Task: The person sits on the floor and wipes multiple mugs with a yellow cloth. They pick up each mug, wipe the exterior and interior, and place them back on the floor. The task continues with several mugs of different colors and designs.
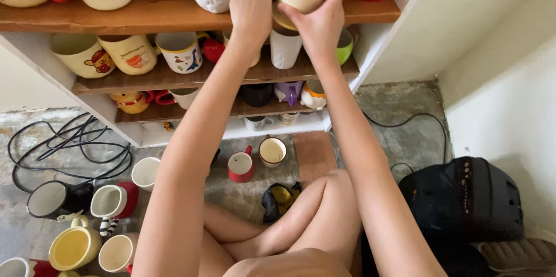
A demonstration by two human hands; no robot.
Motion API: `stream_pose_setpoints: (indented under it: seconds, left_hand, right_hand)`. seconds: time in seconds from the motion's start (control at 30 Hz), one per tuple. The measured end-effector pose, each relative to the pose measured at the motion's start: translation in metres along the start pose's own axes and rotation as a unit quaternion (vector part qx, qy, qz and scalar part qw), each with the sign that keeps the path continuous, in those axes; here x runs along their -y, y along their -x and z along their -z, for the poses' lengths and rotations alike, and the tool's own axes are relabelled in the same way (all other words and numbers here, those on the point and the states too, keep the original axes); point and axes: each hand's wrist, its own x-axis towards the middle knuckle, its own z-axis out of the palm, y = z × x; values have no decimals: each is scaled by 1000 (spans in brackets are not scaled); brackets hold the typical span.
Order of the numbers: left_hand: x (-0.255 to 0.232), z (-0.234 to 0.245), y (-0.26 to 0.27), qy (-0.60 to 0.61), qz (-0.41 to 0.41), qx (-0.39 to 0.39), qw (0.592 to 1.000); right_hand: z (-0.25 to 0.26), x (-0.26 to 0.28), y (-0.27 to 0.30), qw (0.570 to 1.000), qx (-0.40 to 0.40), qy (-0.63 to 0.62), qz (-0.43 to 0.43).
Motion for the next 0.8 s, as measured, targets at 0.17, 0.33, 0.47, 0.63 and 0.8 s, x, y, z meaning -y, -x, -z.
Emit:
stream_pose_setpoints:
  seconds: [0.17,0.33,0.47,0.63,0.8]
  left_hand:
    - [14,23,31,63,-119,-152,979]
    - [39,64,75,220,-76,-241,942]
    - [56,64,75,238,-8,-394,888]
    - [71,39,59,308,-6,-360,881]
    - [83,29,48,310,1,-333,890]
  right_hand:
    - [-6,10,-7,999,1,45,-24]
    - [-8,15,-9,997,6,48,-56]
    - [-16,11,-7,994,-2,102,-25]
    - [-30,7,-11,984,-20,173,30]
    - [-40,15,-7,977,-18,210,30]
